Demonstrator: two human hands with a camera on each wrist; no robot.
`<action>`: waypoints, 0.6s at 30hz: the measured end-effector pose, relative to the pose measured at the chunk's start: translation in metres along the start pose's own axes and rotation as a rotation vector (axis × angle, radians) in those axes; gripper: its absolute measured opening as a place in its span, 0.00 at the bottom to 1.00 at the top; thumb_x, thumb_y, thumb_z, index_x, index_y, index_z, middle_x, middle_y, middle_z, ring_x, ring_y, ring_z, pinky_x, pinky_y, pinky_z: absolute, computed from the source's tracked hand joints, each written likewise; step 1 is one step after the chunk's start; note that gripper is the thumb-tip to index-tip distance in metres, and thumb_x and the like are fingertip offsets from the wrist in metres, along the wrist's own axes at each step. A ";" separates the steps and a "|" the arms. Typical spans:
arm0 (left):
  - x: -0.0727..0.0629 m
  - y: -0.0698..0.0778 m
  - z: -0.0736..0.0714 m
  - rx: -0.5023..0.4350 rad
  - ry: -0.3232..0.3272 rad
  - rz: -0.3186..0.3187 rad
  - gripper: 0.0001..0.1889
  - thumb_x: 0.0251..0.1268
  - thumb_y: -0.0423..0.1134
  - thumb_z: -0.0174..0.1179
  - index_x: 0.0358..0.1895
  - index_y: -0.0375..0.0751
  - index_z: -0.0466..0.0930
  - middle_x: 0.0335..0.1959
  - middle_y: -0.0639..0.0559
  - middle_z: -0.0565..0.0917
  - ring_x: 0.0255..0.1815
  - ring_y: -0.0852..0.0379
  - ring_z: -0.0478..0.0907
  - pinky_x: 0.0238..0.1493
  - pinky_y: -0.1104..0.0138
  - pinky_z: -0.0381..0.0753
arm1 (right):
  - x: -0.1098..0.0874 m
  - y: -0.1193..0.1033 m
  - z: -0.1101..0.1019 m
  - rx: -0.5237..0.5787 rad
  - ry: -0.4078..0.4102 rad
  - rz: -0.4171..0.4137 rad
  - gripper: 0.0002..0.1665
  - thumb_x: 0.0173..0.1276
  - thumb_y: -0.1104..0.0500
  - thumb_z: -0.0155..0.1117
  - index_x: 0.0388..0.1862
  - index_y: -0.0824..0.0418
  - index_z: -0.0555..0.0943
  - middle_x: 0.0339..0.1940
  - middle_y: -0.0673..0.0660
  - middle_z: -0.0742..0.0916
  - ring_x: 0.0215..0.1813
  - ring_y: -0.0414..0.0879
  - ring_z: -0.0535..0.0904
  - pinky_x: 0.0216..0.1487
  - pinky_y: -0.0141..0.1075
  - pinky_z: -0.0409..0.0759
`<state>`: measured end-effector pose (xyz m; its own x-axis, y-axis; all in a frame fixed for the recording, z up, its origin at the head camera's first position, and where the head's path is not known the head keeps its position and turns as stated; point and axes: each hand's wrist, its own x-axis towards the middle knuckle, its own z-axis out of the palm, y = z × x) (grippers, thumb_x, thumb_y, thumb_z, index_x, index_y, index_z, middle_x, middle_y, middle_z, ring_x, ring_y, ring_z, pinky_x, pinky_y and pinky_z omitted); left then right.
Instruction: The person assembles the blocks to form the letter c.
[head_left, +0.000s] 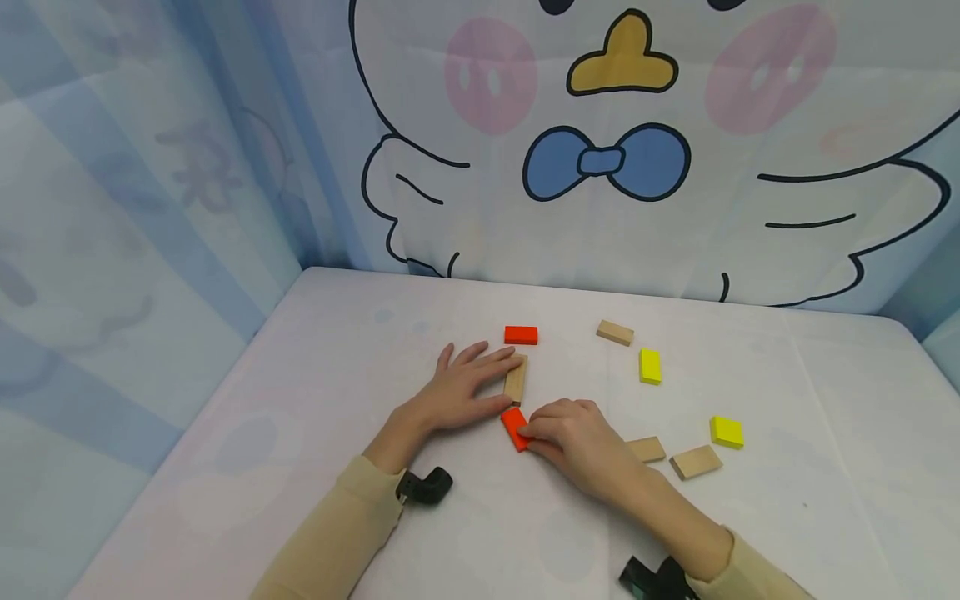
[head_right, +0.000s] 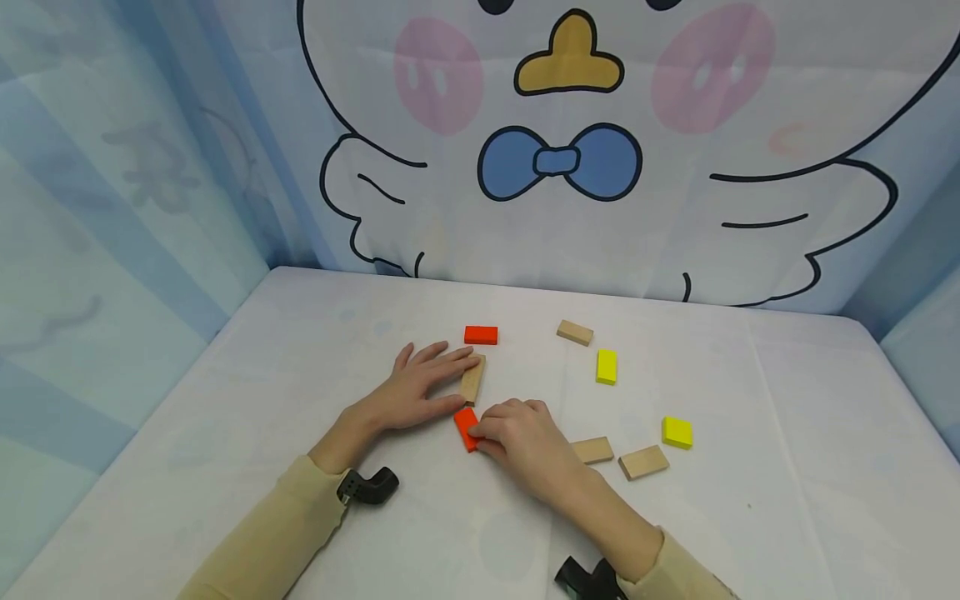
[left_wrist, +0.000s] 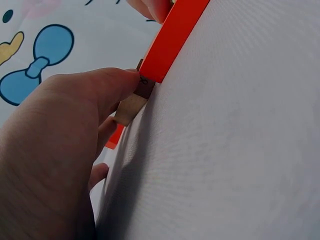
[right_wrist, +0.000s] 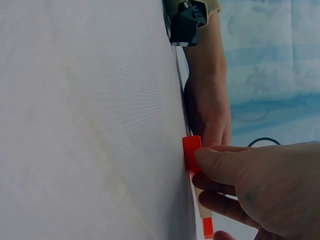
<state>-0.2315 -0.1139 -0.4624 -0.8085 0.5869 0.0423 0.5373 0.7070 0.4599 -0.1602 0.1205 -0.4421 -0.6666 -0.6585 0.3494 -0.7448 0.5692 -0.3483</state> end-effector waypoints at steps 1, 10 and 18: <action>0.000 0.000 0.000 -0.001 0.002 0.002 0.34 0.72 0.62 0.52 0.79 0.60 0.62 0.80 0.59 0.59 0.80 0.44 0.48 0.72 0.37 0.30 | 0.000 0.000 0.000 -0.001 0.000 0.001 0.11 0.60 0.65 0.77 0.41 0.56 0.91 0.38 0.45 0.88 0.45 0.44 0.83 0.46 0.50 0.77; 0.001 0.000 0.000 -0.010 0.010 0.010 0.34 0.72 0.62 0.51 0.79 0.60 0.62 0.80 0.59 0.59 0.80 0.44 0.48 0.72 0.37 0.30 | 0.000 -0.003 -0.003 -0.009 -0.014 0.021 0.12 0.60 0.65 0.76 0.43 0.57 0.91 0.39 0.46 0.89 0.46 0.45 0.83 0.48 0.51 0.77; -0.001 0.001 -0.001 -0.039 0.021 -0.002 0.32 0.73 0.61 0.49 0.78 0.60 0.63 0.79 0.56 0.60 0.79 0.44 0.51 0.72 0.38 0.30 | -0.001 -0.003 -0.021 -0.021 -0.061 0.106 0.16 0.63 0.62 0.75 0.50 0.53 0.90 0.46 0.48 0.88 0.51 0.47 0.82 0.53 0.54 0.75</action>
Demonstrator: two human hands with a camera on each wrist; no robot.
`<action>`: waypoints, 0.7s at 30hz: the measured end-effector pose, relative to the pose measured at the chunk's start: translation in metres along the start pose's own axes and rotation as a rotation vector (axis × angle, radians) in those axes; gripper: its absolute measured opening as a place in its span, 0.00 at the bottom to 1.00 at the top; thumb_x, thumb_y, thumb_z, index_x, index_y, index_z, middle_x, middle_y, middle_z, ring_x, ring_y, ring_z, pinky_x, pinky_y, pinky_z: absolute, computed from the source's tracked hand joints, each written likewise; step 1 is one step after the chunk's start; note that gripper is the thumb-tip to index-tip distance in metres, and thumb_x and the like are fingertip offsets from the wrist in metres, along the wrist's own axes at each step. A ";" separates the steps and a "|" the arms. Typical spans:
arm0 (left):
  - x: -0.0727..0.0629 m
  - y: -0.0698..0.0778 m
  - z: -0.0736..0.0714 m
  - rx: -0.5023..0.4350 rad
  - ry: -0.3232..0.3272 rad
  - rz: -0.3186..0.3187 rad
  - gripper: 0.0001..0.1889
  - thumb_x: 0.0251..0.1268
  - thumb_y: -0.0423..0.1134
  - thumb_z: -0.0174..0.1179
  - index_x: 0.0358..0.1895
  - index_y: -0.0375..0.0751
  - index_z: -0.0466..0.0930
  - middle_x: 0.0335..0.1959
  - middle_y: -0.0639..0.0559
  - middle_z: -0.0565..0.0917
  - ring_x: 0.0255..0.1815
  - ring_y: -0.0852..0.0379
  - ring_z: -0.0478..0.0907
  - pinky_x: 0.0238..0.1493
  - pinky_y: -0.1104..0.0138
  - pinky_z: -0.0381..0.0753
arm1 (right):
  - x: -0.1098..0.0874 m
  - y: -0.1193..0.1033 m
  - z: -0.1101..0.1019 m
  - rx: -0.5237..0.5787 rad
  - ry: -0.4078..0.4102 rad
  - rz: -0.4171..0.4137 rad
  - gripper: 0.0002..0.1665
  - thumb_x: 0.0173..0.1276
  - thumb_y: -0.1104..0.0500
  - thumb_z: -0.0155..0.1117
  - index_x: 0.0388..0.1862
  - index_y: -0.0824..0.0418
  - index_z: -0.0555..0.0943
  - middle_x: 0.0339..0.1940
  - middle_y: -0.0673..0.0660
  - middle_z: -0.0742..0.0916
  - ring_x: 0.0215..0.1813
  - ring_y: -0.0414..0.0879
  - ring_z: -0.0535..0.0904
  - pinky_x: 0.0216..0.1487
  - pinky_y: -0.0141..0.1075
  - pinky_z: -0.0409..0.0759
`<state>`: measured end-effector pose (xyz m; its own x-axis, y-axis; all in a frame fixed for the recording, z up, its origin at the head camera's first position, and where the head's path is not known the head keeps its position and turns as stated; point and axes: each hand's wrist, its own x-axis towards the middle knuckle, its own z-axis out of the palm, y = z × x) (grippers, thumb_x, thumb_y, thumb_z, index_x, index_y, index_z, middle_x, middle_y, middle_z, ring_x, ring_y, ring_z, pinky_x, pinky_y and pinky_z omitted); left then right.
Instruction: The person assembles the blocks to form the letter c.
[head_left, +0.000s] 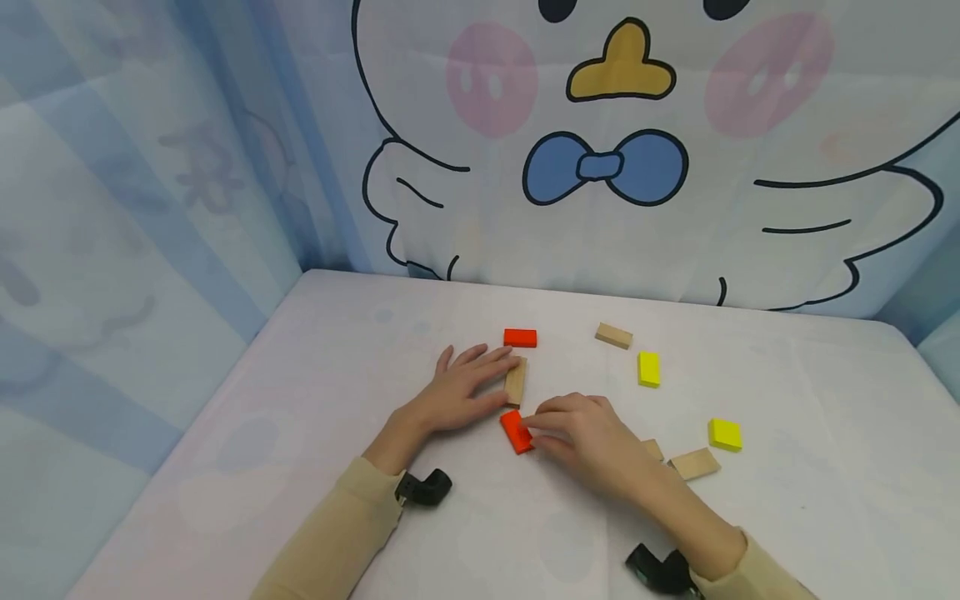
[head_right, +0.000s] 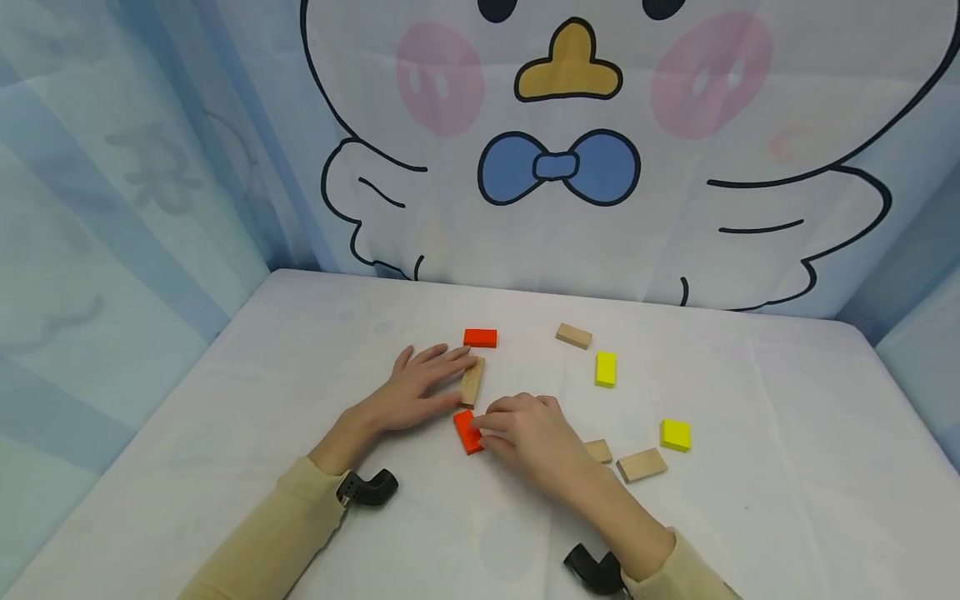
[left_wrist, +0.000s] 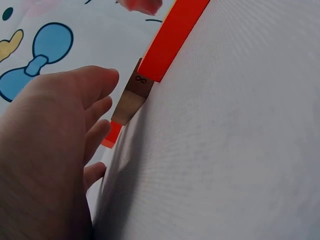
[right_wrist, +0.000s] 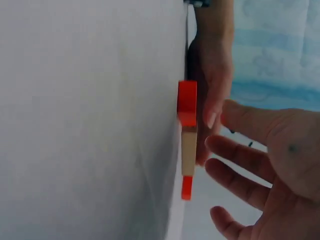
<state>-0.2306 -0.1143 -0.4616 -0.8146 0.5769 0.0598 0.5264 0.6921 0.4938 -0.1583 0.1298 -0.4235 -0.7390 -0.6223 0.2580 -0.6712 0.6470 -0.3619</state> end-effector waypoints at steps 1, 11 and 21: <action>0.000 0.000 0.000 -0.003 0.001 -0.001 0.32 0.74 0.60 0.49 0.78 0.59 0.64 0.79 0.55 0.60 0.79 0.44 0.51 0.72 0.37 0.30 | -0.001 0.001 -0.004 0.001 0.001 0.018 0.17 0.63 0.61 0.75 0.51 0.53 0.89 0.47 0.48 0.88 0.52 0.48 0.82 0.53 0.54 0.75; -0.004 0.001 0.000 0.011 -0.008 -0.011 0.32 0.73 0.59 0.50 0.78 0.57 0.64 0.78 0.57 0.62 0.79 0.43 0.51 0.72 0.38 0.30 | -0.011 0.017 -0.033 0.063 -0.005 0.119 0.23 0.65 0.58 0.75 0.60 0.56 0.86 0.56 0.55 0.86 0.58 0.54 0.81 0.57 0.52 0.80; -0.001 -0.002 0.000 0.007 0.004 0.009 0.32 0.74 0.59 0.50 0.78 0.58 0.63 0.78 0.58 0.62 0.79 0.44 0.50 0.72 0.38 0.30 | -0.049 0.042 -0.055 0.048 -0.024 0.173 0.23 0.63 0.57 0.76 0.57 0.57 0.86 0.57 0.56 0.84 0.59 0.59 0.79 0.57 0.59 0.75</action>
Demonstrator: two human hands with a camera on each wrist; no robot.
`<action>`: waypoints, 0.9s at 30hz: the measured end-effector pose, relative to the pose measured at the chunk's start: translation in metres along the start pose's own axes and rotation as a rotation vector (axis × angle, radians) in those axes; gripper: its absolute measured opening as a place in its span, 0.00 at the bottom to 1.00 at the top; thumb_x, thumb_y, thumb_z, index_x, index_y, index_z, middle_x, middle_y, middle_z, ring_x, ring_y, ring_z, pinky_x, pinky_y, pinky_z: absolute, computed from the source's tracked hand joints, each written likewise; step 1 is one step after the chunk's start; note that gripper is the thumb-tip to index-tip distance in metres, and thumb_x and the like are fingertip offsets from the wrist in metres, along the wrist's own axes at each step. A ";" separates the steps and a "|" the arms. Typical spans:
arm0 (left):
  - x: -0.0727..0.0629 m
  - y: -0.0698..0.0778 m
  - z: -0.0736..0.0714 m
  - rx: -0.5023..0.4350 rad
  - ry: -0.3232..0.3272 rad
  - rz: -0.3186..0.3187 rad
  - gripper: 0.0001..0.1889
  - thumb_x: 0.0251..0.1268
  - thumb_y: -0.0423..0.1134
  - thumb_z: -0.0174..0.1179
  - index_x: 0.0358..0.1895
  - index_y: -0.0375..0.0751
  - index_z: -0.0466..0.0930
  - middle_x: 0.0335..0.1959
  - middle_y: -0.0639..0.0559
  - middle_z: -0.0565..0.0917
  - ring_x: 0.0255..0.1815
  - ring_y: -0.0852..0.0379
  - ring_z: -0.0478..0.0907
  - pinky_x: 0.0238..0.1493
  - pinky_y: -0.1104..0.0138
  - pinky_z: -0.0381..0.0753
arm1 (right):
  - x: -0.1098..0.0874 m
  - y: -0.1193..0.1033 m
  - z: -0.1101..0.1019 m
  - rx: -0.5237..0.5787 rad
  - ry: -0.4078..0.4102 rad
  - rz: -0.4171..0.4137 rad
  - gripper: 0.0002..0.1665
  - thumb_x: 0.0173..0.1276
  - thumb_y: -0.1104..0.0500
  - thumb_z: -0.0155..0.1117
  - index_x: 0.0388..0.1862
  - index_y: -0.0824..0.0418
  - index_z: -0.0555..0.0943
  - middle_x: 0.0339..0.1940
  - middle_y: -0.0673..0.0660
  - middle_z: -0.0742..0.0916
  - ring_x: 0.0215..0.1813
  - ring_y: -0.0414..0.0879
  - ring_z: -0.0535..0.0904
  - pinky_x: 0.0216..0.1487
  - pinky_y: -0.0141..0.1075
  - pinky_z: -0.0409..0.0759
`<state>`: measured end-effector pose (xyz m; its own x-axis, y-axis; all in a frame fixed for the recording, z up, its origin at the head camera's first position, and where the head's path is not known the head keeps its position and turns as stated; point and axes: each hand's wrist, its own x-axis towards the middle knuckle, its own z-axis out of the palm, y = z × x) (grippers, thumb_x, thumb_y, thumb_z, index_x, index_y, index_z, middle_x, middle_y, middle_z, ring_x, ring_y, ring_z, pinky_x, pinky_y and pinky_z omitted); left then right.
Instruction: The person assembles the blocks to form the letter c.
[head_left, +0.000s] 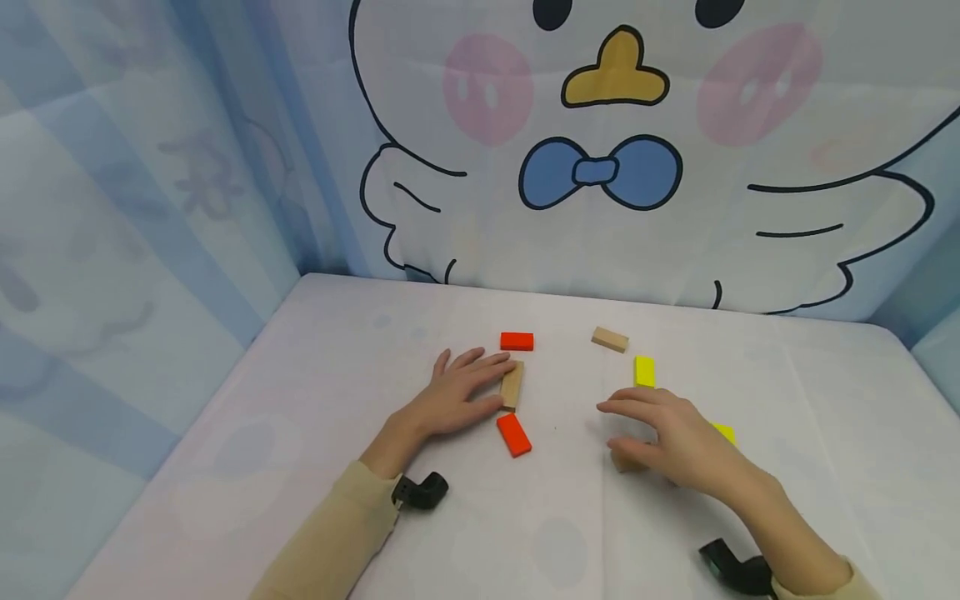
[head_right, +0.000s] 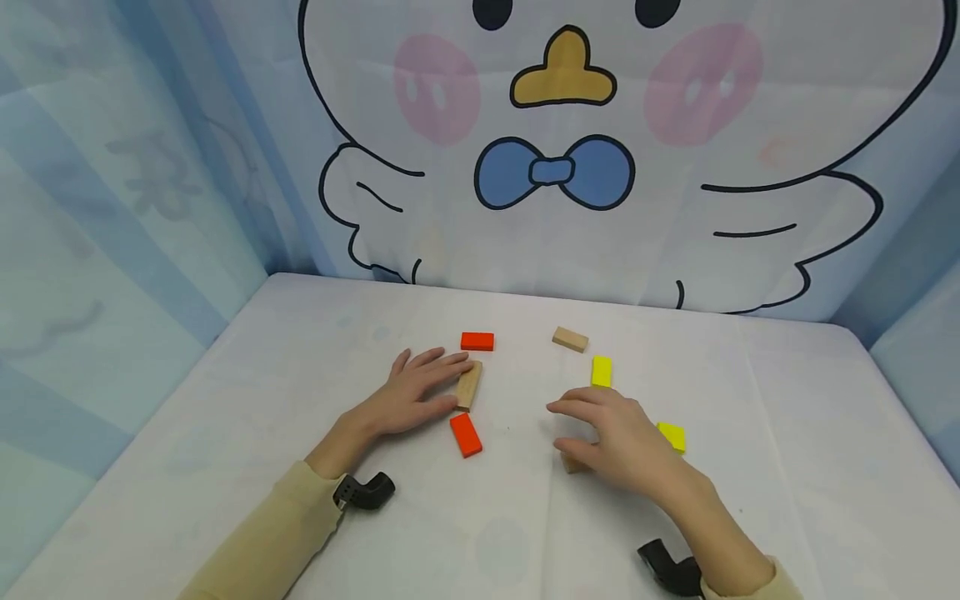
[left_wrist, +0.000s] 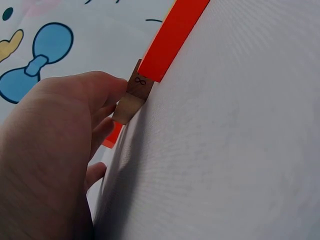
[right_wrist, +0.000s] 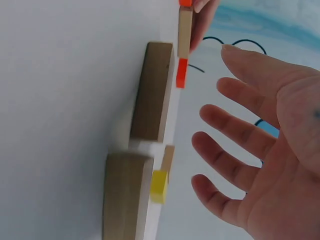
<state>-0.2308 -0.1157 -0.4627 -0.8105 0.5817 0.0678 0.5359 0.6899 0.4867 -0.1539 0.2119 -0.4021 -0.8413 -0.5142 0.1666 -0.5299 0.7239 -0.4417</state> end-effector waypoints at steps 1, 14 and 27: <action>0.000 0.000 -0.001 0.001 0.000 0.000 0.32 0.74 0.58 0.50 0.78 0.58 0.63 0.78 0.58 0.62 0.79 0.44 0.50 0.72 0.38 0.30 | -0.003 0.002 -0.001 -0.006 0.001 -0.006 0.22 0.62 0.56 0.76 0.56 0.56 0.86 0.57 0.55 0.84 0.59 0.59 0.79 0.57 0.60 0.74; 0.000 0.001 -0.001 -0.013 -0.002 -0.003 0.32 0.74 0.58 0.49 0.79 0.57 0.63 0.79 0.57 0.61 0.79 0.44 0.50 0.73 0.38 0.30 | -0.020 0.018 -0.001 -0.093 -0.110 0.025 0.21 0.56 0.56 0.81 0.49 0.52 0.88 0.50 0.48 0.86 0.56 0.56 0.79 0.56 0.61 0.72; 0.000 0.002 -0.001 -0.002 -0.003 -0.003 0.32 0.73 0.59 0.50 0.78 0.58 0.63 0.79 0.57 0.61 0.79 0.44 0.50 0.73 0.38 0.30 | -0.013 0.016 0.006 -0.048 -0.069 -0.023 0.15 0.59 0.58 0.79 0.44 0.48 0.87 0.43 0.38 0.85 0.50 0.46 0.80 0.56 0.56 0.72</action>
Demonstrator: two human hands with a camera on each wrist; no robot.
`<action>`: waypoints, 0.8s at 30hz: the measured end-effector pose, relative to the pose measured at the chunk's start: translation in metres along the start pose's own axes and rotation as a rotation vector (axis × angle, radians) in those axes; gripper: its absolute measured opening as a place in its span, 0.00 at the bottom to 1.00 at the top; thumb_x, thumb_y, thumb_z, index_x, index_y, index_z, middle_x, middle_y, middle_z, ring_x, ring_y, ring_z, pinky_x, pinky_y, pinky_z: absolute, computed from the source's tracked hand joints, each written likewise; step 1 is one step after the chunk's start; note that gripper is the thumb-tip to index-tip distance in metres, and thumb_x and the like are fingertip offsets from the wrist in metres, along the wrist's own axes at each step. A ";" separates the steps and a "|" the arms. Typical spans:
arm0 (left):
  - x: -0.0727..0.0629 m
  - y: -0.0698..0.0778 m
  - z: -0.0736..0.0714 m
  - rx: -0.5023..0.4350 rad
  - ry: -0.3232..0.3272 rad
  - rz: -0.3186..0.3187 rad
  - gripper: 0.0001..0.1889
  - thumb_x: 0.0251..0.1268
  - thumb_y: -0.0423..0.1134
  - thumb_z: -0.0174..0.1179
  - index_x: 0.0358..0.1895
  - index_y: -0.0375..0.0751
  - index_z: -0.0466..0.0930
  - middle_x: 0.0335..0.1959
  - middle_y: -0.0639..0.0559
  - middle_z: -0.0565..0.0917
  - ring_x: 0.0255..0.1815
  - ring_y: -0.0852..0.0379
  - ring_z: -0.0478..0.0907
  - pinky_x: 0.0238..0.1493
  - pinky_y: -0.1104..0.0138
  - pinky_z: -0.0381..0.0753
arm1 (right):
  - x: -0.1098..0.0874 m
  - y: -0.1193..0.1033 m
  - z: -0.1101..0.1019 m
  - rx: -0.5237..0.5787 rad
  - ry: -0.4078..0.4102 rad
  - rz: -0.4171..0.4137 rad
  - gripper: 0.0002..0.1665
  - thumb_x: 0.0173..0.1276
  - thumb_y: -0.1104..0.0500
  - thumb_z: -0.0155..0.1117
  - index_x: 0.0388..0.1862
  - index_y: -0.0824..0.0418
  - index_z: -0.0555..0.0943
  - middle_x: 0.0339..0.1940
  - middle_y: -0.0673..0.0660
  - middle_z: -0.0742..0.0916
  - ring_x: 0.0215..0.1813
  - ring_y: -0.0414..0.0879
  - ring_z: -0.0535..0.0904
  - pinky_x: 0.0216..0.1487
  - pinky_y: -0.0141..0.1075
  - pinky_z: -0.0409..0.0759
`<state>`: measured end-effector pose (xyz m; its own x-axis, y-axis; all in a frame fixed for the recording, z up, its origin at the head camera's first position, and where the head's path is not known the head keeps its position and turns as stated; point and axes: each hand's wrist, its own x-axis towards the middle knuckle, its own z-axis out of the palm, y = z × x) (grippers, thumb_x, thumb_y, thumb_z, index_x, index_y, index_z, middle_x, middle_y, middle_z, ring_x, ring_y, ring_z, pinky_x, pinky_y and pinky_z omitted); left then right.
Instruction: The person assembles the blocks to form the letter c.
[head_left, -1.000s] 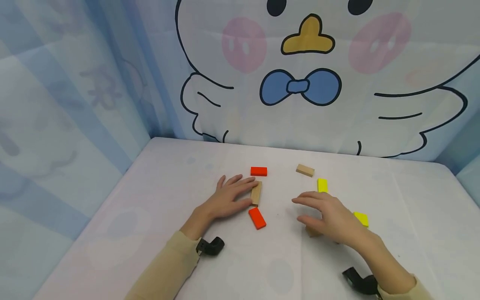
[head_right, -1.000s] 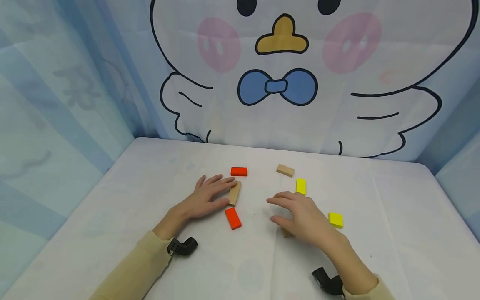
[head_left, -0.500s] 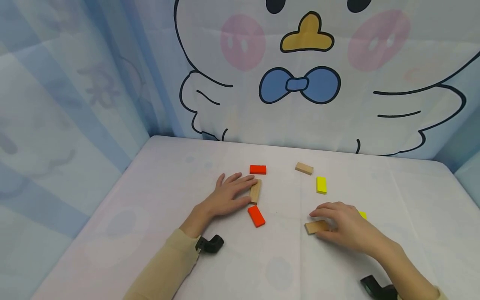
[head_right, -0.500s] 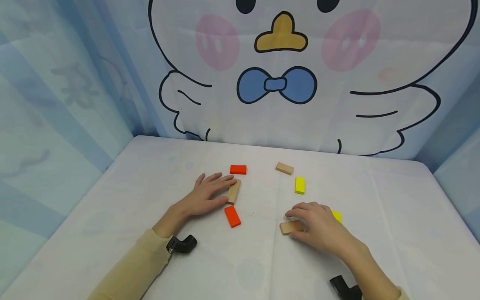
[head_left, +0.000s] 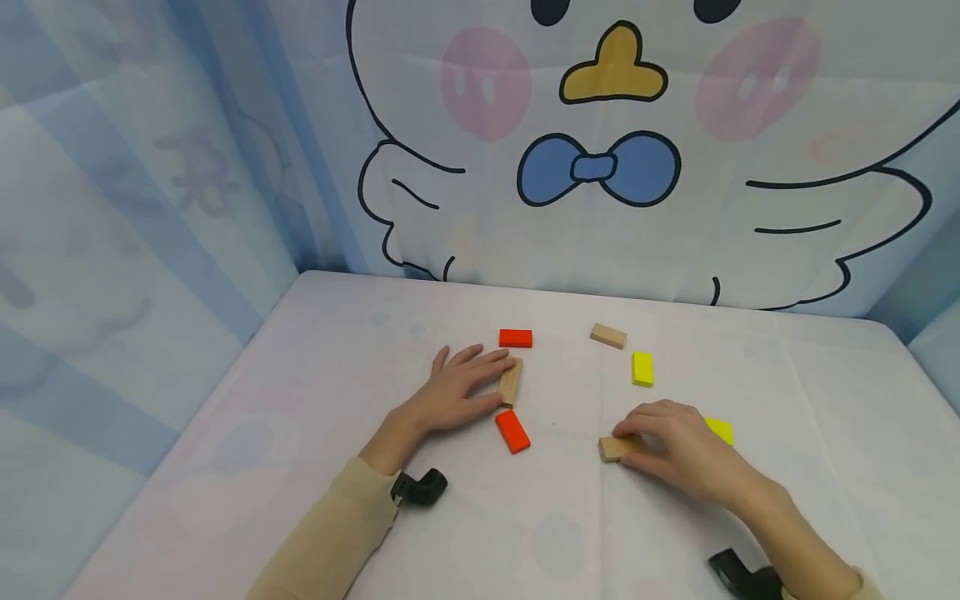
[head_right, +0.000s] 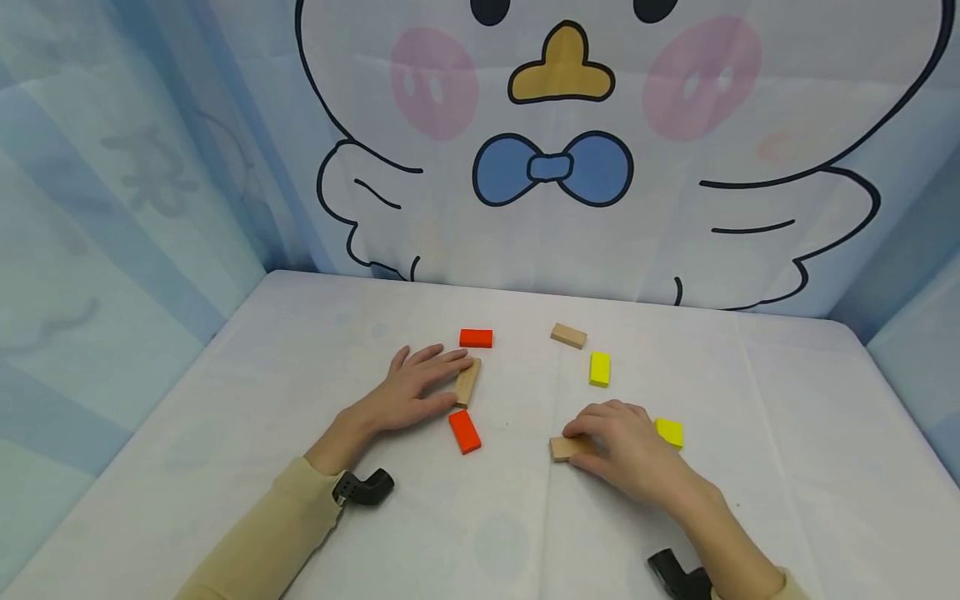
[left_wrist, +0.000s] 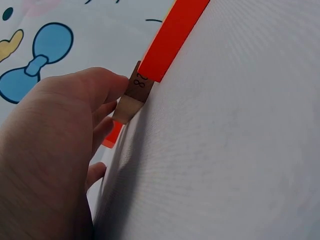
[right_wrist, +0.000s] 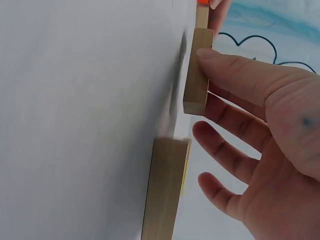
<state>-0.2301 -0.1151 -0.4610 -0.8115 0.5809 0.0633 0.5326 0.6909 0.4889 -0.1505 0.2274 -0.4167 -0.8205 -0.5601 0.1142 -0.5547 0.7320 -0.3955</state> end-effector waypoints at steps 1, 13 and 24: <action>0.000 0.000 0.000 0.000 0.002 0.002 0.32 0.73 0.59 0.50 0.78 0.58 0.64 0.79 0.57 0.62 0.79 0.44 0.50 0.72 0.38 0.30 | 0.002 -0.002 0.001 0.007 -0.007 -0.002 0.15 0.59 0.57 0.79 0.45 0.48 0.87 0.43 0.37 0.85 0.50 0.46 0.79 0.56 0.57 0.72; 0.000 -0.001 0.002 -0.006 0.006 0.006 0.32 0.73 0.58 0.51 0.78 0.57 0.64 0.78 0.57 0.62 0.79 0.44 0.50 0.72 0.37 0.30 | 0.026 -0.032 0.014 0.065 -0.098 -0.071 0.13 0.62 0.57 0.76 0.45 0.49 0.87 0.43 0.38 0.84 0.51 0.45 0.77 0.57 0.56 0.69; 0.000 -0.001 0.001 0.005 0.000 0.002 0.32 0.74 0.59 0.50 0.78 0.57 0.64 0.79 0.56 0.62 0.79 0.43 0.50 0.72 0.37 0.30 | 0.038 -0.049 0.026 0.060 -0.118 -0.119 0.12 0.61 0.57 0.77 0.45 0.51 0.88 0.42 0.40 0.84 0.50 0.44 0.77 0.57 0.57 0.69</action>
<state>-0.2304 -0.1153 -0.4618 -0.8105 0.5822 0.0641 0.5352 0.6918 0.4847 -0.1514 0.1602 -0.4170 -0.7261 -0.6852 0.0572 -0.6346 0.6358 -0.4394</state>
